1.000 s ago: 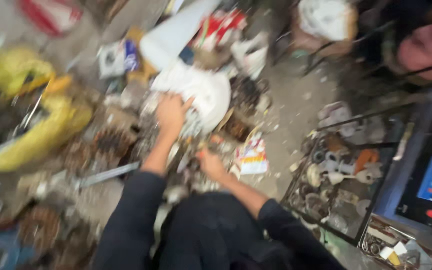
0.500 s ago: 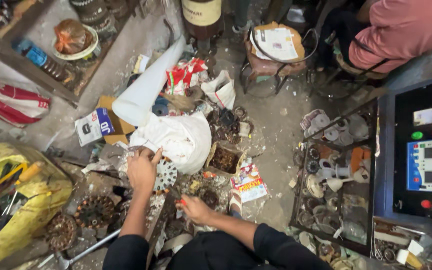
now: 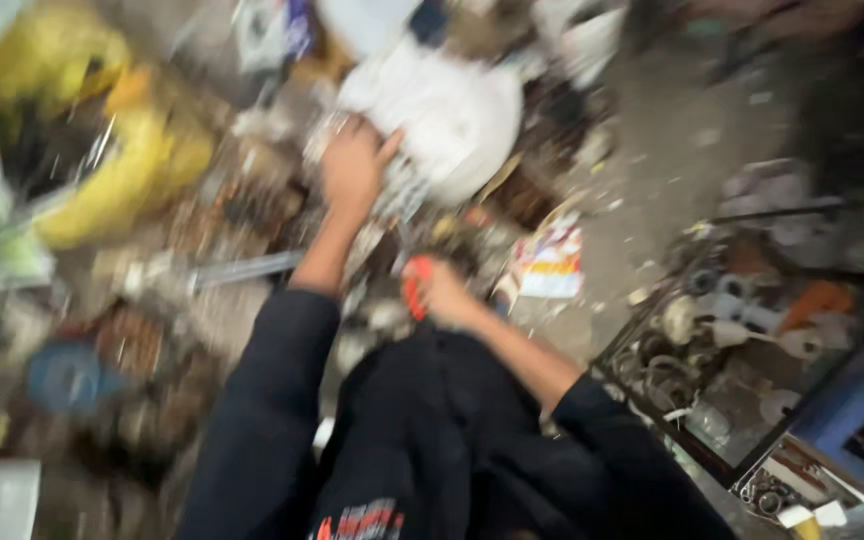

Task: The person uses a screwdriver to pry and separate a circular motor stator from a white bag or fixture. They repeatedly insert the tool into the gaps and lever the component apart while holding it steady with the other hand.

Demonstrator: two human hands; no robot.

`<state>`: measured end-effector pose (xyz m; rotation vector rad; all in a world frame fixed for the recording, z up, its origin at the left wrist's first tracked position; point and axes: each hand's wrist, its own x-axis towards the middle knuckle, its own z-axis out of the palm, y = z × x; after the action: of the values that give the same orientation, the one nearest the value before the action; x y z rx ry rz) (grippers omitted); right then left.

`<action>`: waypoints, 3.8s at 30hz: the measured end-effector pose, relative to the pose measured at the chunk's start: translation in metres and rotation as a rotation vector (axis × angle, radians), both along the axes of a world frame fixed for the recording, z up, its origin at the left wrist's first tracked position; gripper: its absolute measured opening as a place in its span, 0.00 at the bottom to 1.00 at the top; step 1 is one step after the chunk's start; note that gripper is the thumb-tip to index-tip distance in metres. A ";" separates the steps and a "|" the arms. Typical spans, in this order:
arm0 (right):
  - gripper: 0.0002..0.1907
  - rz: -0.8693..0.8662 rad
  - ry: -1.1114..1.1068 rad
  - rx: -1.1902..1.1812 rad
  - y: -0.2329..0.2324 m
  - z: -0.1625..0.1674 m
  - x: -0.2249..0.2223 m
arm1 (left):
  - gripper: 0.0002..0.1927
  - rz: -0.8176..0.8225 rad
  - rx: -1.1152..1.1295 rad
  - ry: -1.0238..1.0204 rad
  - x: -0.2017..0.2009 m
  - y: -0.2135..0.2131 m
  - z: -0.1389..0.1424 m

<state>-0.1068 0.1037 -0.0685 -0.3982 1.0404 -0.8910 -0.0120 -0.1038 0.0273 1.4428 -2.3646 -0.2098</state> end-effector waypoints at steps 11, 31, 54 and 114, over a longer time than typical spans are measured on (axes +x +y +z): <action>0.15 0.133 -0.557 -0.132 -0.008 -0.011 -0.017 | 0.19 0.330 -0.015 0.232 0.019 0.027 0.000; 0.19 0.206 0.759 -0.830 -0.027 0.014 -0.046 | 0.19 0.397 -0.071 0.329 0.014 0.025 0.007; 0.11 0.233 1.282 -0.702 -0.013 0.059 -0.070 | 0.22 0.339 -0.051 0.120 -0.003 0.024 0.020; 0.13 0.310 1.019 -0.417 0.039 0.058 -0.010 | 0.09 0.529 0.405 1.707 0.071 0.053 0.038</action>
<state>-0.1171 0.1428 -0.0102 -1.4216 1.6429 -0.5963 0.0588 -0.0506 0.0653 1.0872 -0.5574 -1.1970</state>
